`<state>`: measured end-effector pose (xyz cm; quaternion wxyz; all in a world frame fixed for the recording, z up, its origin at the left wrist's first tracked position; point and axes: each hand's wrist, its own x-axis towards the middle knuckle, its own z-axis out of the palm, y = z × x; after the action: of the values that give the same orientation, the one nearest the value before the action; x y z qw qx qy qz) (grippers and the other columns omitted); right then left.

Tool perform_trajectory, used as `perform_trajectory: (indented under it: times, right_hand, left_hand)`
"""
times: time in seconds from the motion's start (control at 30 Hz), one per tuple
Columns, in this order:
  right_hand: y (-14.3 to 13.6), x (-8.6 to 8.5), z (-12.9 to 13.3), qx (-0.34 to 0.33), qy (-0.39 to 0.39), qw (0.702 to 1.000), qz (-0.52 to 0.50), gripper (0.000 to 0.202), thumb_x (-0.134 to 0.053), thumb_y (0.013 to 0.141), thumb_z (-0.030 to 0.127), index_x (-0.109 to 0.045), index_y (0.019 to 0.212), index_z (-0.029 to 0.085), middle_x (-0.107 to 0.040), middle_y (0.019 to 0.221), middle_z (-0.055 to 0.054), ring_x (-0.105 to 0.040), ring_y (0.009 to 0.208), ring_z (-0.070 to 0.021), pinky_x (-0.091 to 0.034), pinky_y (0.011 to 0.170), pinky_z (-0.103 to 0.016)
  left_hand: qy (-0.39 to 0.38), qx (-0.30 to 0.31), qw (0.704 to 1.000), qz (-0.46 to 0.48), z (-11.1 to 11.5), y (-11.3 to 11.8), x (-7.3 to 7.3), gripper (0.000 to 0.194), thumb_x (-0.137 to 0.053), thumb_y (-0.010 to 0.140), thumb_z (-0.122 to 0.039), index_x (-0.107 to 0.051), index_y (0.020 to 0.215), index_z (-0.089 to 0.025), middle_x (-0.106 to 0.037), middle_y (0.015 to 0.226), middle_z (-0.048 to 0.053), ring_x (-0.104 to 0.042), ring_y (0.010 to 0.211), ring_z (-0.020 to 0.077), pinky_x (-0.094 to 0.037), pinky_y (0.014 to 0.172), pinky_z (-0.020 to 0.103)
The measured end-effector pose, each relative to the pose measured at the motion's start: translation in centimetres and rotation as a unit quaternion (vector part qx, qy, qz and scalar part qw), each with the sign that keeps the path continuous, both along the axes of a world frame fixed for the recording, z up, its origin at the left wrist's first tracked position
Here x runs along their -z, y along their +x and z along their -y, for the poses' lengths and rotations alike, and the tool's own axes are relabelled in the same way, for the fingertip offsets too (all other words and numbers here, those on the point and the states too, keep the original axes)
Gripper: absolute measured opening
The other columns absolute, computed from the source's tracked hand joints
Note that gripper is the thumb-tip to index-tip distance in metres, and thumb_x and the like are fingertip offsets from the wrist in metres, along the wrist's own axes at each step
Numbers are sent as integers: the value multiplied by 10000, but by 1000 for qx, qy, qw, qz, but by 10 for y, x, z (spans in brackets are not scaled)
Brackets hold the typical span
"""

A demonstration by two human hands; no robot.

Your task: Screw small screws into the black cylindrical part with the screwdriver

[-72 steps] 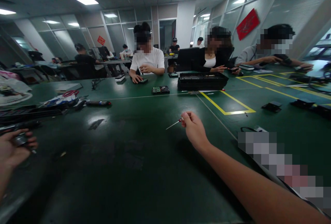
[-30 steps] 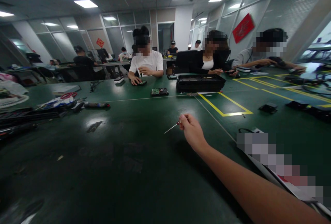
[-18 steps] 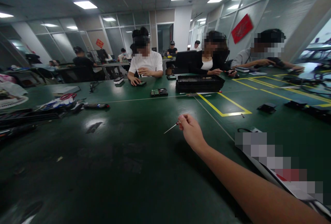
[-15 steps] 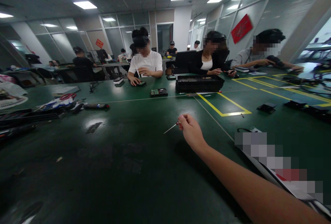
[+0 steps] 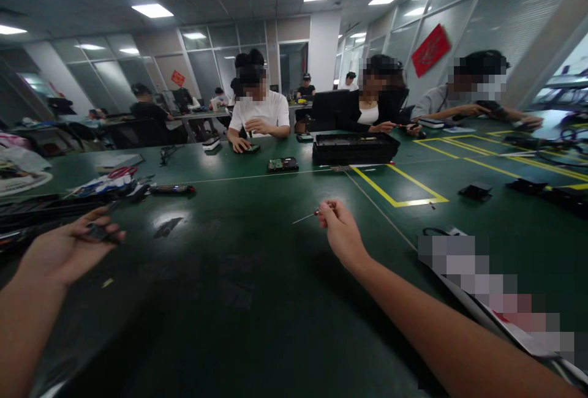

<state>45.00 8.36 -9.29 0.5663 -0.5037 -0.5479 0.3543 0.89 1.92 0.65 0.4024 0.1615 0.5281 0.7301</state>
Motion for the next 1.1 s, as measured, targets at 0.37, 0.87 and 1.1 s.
perform_trajectory:
  times: [0.37, 0.87, 1.1]
  right_hand:
    - [0, -38, 27, 60, 133, 987, -67, 280, -529, 936, 502, -549, 826, 246, -549, 729, 8, -543, 667, -161, -480, 658, -317]
    - [-2, -26, 37, -9, 169, 984, 60, 204, -480, 1007, 416, -580, 976, 240, -640, 788, -11, -618, 718, -176, -495, 684, -339]
    - [-1, -30, 40, -5, 183, 975, 128, 197, -486, 1002, 400, -587, 939, 244, -669, 769, -10, -648, 688, -176, -486, 647, -323]
  left_hand:
    - [33, 373, 927, 3, -30, 239, 57, 546, -587, 587, 77, -582, 1078, -163, -611, 964, 27, -611, 842, 135, -523, 828, 302]
    - [78, 442, 832, -325, -22, 252, 93, 413, -760, 766, -114, -668, 1164, -173, -712, 1145, 75, -665, 1087, 221, -486, 1009, 379]
    - [83, 408, 832, -368, -25, 248, 101, 411, -773, 792, -183, -694, 1195, -206, -711, 1194, 67, -658, 1116, 231, -474, 1035, 391]
